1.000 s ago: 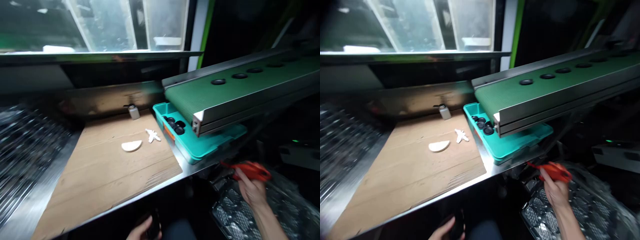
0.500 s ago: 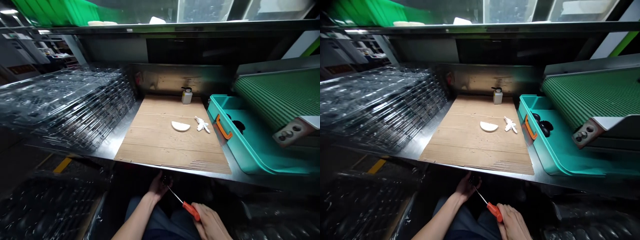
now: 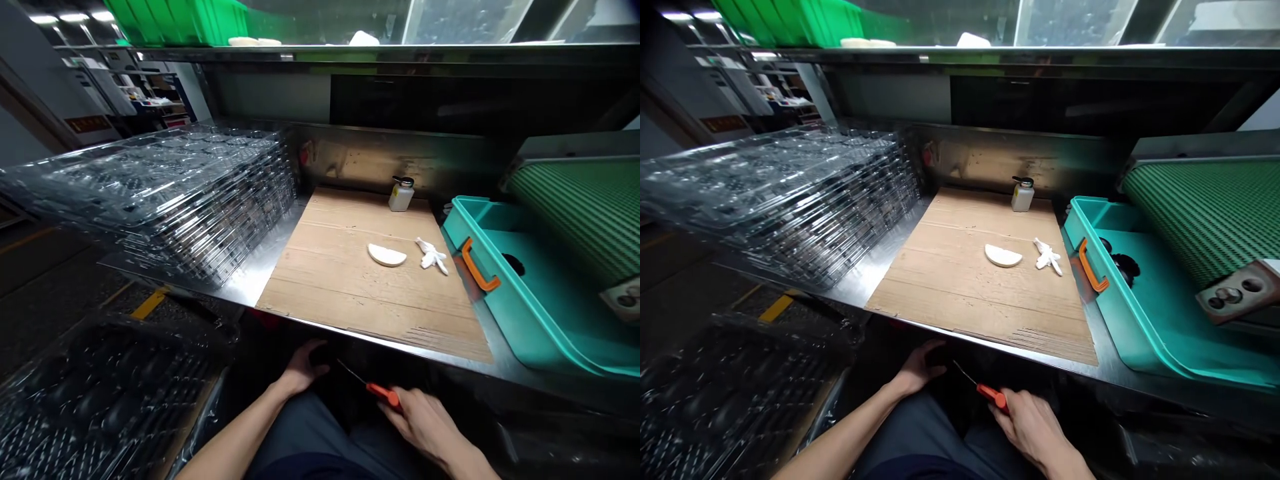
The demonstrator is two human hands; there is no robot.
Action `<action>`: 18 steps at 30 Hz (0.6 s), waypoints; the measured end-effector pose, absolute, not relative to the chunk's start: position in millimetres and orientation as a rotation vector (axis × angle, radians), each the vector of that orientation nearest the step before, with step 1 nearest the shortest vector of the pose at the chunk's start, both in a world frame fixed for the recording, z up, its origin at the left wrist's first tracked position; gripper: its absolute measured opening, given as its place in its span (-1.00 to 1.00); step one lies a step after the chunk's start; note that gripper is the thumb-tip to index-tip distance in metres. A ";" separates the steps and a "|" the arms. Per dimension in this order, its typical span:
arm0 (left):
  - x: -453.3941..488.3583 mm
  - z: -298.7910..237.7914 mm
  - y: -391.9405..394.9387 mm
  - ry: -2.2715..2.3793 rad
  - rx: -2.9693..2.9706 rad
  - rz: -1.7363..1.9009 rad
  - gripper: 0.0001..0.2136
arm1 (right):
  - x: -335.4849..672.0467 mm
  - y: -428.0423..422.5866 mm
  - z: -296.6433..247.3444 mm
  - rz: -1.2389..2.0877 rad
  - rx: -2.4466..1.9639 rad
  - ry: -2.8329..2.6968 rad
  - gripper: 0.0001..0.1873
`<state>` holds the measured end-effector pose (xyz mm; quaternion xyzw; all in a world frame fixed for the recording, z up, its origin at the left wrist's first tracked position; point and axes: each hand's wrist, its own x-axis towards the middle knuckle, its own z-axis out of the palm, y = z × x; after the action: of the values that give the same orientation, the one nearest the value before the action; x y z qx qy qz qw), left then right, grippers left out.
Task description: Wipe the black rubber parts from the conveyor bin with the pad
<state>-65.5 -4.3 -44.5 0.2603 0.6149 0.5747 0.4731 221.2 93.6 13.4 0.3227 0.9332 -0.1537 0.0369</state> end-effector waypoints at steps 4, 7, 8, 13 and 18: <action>-65.2 -40.1 -14.6 1.449 0.688 1.376 -0.52 | 208.5 100.3 26.8 -0.526 0.954 2.778 -0.73; -64.7 -40.1 -13.9 1.388 0.593 1.427 -0.53 | 205.2 102.0 33.6 -0.552 0.986 2.774 -0.71; -64.8 -41.1 -11.9 1.390 0.524 1.457 -0.54 | 205.2 101.8 34.9 -0.560 0.989 2.775 -0.71; -62.5 -49.0 5.4 1.324 -0.189 1.452 -0.72 | 207.4 96.2 32.6 -0.560 0.920 2.795 -0.76; -49.0 -44.9 18.7 0.986 -0.455 1.445 -0.79 | 209.6 92.1 24.9 -0.497 0.911 2.866 -0.83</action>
<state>-49.0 18.7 -44.9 -0.1980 0.4285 0.6282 0.6185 209.6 92.1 24.9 0.2985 0.9392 -0.1629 0.0469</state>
